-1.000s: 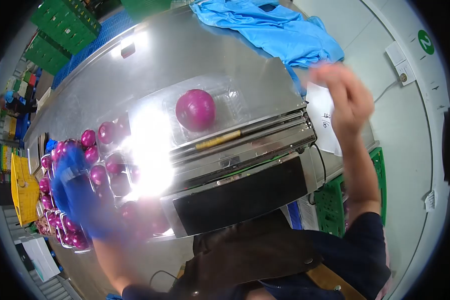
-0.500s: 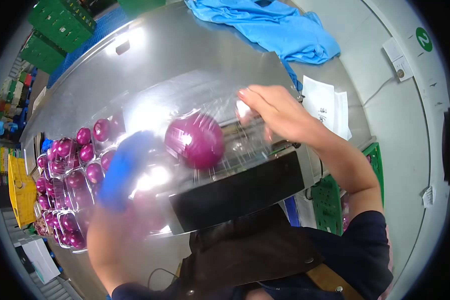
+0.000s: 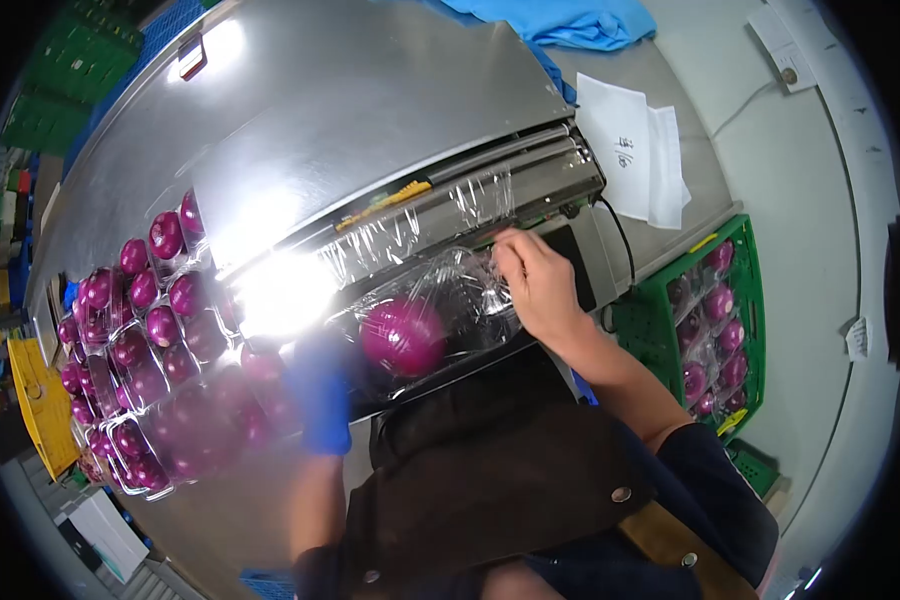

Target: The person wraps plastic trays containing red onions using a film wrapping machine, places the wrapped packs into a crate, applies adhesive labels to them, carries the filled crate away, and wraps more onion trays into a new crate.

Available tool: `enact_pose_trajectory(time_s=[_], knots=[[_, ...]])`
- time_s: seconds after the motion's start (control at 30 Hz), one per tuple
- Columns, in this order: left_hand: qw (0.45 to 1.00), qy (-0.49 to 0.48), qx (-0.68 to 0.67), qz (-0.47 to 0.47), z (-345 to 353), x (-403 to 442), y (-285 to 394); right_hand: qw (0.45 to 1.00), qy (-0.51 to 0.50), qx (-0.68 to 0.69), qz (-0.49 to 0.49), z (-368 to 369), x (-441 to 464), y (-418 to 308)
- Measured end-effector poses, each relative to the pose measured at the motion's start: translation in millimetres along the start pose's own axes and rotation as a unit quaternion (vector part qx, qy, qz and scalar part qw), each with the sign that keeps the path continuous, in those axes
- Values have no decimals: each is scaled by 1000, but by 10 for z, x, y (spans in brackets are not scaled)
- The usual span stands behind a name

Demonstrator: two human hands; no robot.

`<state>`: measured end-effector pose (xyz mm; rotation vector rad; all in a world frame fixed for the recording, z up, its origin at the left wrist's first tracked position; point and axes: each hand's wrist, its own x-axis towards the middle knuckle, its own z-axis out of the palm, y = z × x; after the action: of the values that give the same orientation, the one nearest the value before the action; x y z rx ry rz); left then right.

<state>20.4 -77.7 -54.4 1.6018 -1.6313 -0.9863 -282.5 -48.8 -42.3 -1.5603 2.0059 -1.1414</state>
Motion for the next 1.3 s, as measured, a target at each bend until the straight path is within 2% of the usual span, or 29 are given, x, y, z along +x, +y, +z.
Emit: enact_pose_trajectory(time_s=[0.03, 0.07, 0.13, 0.2, 0.27, 0.33, 0.4, 0.47, 0.5, 0.53, 0.57, 0.63, 0.67, 0.7, 0.77, 0.8, 0.83, 0.87, 0.93, 1.03, 1.13, 1.17, 1.2, 1.23, 1.27, 1.3], knots=[[1000, 29, 10, 4, -11, -8, -22, 999, 51, 12, 0, 21, 4, 14], [998, 57, 20, 7, -4, -36, -31, 1000, 12, -21, 1, -51, -6, 45], [988, 53, -86, -120, -100, -111, 117, 994, -68, -87, 9, -325, -73, 100], [957, -66, -34, -280, -470, -207, 99, 988, -117, -104, -8, -579, -160, 138], [924, -139, -26, -354, -563, -444, -7, 962, -219, -62, 150, -831, -366, 233], [877, -187, -27, -442, -534, -738, -115, 944, -255, -50, 202, -824, -801, 569], [853, -182, -128, -472, -375, -1145, -667, 935, -273, -28, 224, -582, -1180, 830], [865, -272, -148, -394, 27, -1348, -1227, 938, -263, 28, 223, -138, -1487, 948], [867, -303, -159, -364, 224, -1396, -1299, 924, -276, 72, 253, 121, -1560, 872], [863, -318, -166, -356, 401, -1420, -1274, 925, -363, 44, 99, 263, -1519, 856], [859, -334, -175, -345, 565, -1431, -1234, 926, -327, 141, 123, 367, -1426, 622], [850, -361, -178, -340, 713, -1485, -1156, 860, -429, 236, 147, 394, -1398, 486], [849, -368, -175, -337, 744, -1504, -1107, 721, -349, 520, 297, 563, -1597, 514], [847, -376, -172, -334, 764, -1514, -1052, 692, -256, 421, 527, 733, -1470, 79], [850, -379, -160, -329, 740, -1468, -999, 638, -251, 479, 549, 358, -1321, -338], [852, -381, -155, -324, 743, -1374, -974, 621, -335, 628, 328, -107, -1238, -352], [854, -384, -148, -319, 757, -1301, -953, 668, -353, 588, 287, -347, -1105, -508], [855, -388, -139, -315, 770, -1270, -937, 747, -414, 501, 141, -296, -1130, -416], [861, -392, -122, -299, 836, -1179, -894, 827, -457, 327, -18, -320, -1192, -327], [870, -396, -94, -278, 842, -1137, -726, 815, -524, 222, 109, -287, -1464, -59], [886, -390, -65, -243, 821, -1121, -390, 912, -264, 311, -30, -404, -1915, 507], [892, -388, -56, -224, 866, -1100, -237, 910, -321, 253, 70, -571, -1873, 557], [900, -385, -48, -200, 916, -1075, -66, 853, -366, 319, 191, -755, -1799, 568], [908, -382, -42, -169, 1016, -1037, 131, 786, -298, 474, 261, -886, -1840, 572], [915, -379, -38, -132, 1131, -1001, 324, 689, -219, 618, 308, -949, -1927, 552], [920, -380, -36, -87, 1271, -979, 550, 645, -180, 678, 303, -939, -2014, 537]])
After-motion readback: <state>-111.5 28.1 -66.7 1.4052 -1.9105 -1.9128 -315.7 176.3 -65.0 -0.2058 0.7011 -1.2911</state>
